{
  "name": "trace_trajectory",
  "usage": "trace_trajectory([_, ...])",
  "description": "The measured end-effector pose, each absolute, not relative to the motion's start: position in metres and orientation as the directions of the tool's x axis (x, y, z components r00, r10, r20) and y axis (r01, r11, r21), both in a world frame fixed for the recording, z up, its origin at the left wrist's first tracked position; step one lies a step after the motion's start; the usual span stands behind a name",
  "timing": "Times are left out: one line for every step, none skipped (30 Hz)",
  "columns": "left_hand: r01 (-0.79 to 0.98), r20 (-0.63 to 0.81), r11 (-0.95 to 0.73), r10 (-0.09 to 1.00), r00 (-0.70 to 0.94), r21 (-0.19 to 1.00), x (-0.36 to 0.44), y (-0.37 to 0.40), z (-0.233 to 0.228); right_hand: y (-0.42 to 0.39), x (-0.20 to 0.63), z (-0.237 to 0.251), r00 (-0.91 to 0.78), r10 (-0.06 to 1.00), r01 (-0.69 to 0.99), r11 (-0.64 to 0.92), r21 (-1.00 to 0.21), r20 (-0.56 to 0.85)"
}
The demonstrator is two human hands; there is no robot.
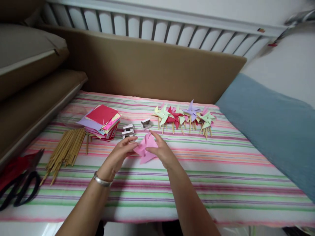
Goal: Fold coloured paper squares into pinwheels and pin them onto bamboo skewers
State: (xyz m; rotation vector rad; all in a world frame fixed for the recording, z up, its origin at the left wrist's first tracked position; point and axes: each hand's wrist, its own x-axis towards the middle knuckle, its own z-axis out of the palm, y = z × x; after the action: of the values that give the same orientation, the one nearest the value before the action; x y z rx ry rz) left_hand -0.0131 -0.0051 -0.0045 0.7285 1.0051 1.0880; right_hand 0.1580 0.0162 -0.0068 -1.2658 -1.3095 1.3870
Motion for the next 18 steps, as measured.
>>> trace_trajectory([-0.404, -0.295, 0.335, 0.942, 0.159, 0.851, -0.011, -0.006, -0.004, 0.017, 0.157, -0.007, -0.117, 0.982, 0.023, -0.146, -0.989, -0.148])
trace_trajectory([-0.426, -0.291, 0.347, 0.937, 0.193, 0.836, -0.008, -0.007, -0.005, 0.018, 0.156, -0.007, -0.094, 0.981, -0.025, -0.171, -0.985, -0.168])
trace_trajectory([-0.438, -0.282, 0.35, 0.935, 0.215, 0.828, -0.004, -0.007, -0.007, 0.018, 0.154, -0.008, -0.082, 0.98, -0.07, -0.185, -0.98, -0.179])
trace_trajectory([-0.447, -0.273, 0.344, 0.937, 0.216, 0.826, 0.0, -0.008, -0.009, 0.018, 0.151, -0.008, -0.073, 0.981, -0.106, -0.187, -0.977, -0.18])
trace_trajectory([-0.459, -0.269, 0.333, 0.942, 0.201, 0.824, 0.005, -0.009, -0.011, 0.017, 0.149, -0.009, -0.064, 0.983, -0.133, -0.181, -0.974, -0.174])
trace_trajectory([-0.478, -0.269, 0.318, 0.948, 0.17, 0.819, 0.009, -0.009, -0.014, 0.016, 0.146, -0.009, -0.052, 0.985, -0.15, -0.172, -0.974, -0.166])
trace_trajectory([-0.498, -0.276, 0.304, 0.952, 0.131, 0.812, 0.012, -0.008, -0.016, 0.015, 0.143, -0.01, -0.046, 0.986, -0.158, -0.164, -0.974, -0.159])
trace_trajectory([-0.518, -0.285, 0.29, 0.954, 0.093, 0.805, 0.015, -0.008, -0.019, 0.015, 0.141, -0.011, -0.046, 0.987, -0.16, -0.159, -0.974, -0.154])
trace_trajectory([-0.533, -0.294, 0.278, 0.954, 0.057, 0.799, 0.016, -0.007, -0.021, 0.014, 0.138, -0.011, -0.048, 0.987, -0.156, -0.158, -0.975, -0.152])
trace_trajectory([-0.54, -0.305, 0.272, 0.952, 0.03, 0.796, 0.017, -0.007, -0.023, 0.013, 0.136, -0.012, -0.049, 0.987, -0.146, -0.159, -0.976, -0.154])
trace_trajectory([-0.542, -0.313, 0.27, 0.95, 0.013, 0.796, 0.016, -0.006, -0.024, 0.012, 0.135, -0.013, -0.045, 0.987, -0.129, -0.16, -0.979, -0.155])
trace_trajectory([-0.541, -0.32, 0.272, 0.947, 0.005, 0.796, 0.015, -0.006, -0.025, 0.012, 0.134, -0.013, -0.039, 0.987, -0.105, -0.161, -0.981, -0.158])
trace_trajectory([-0.537, -0.325, 0.275, 0.946, 0.002, 0.797, 0.014, -0.005, -0.025, 0.012, 0.133, -0.014, -0.037, 0.987, -0.085, -0.161, -0.983, -0.158])
trace_trajectory([-0.534, -0.33, 0.278, 0.944, -0.002, 0.798, 0.012, -0.004, -0.025, 0.013, 0.134, -0.014, -0.041, 0.987, -0.066, -0.155, -0.986, -0.152])
trace_trajectory([-0.533, -0.334, 0.277, 0.942, -0.012, 0.8, 0.009, -0.003, -0.024, 0.013, 0.135, -0.015, -0.054, 0.989, -0.044, -0.144, -0.989, -0.141])
trace_trajectory([-0.534, -0.339, 0.273, 0.94, -0.028, 0.8, 0.006, -0.002, -0.023, 0.013, 0.137, -0.014, -0.066, 0.991, -0.018, -0.121, -0.992, -0.12])
trace_trajectory([-0.539, -0.344, 0.266, 0.938, -0.047, 0.799, 0.002, -0.001, -0.022, 0.013, 0.14, -0.014, -0.077, 0.994, 0.012, -0.082, -0.997, -0.083])
trace_trajectory([-0.546, -0.353, 0.262, 0.933, -0.068, 0.796, -0.002, 0.001, -0.02, 0.013, 0.144, -0.013, -0.089, 0.996, 0.052, -0.019, -0.998, -0.024])
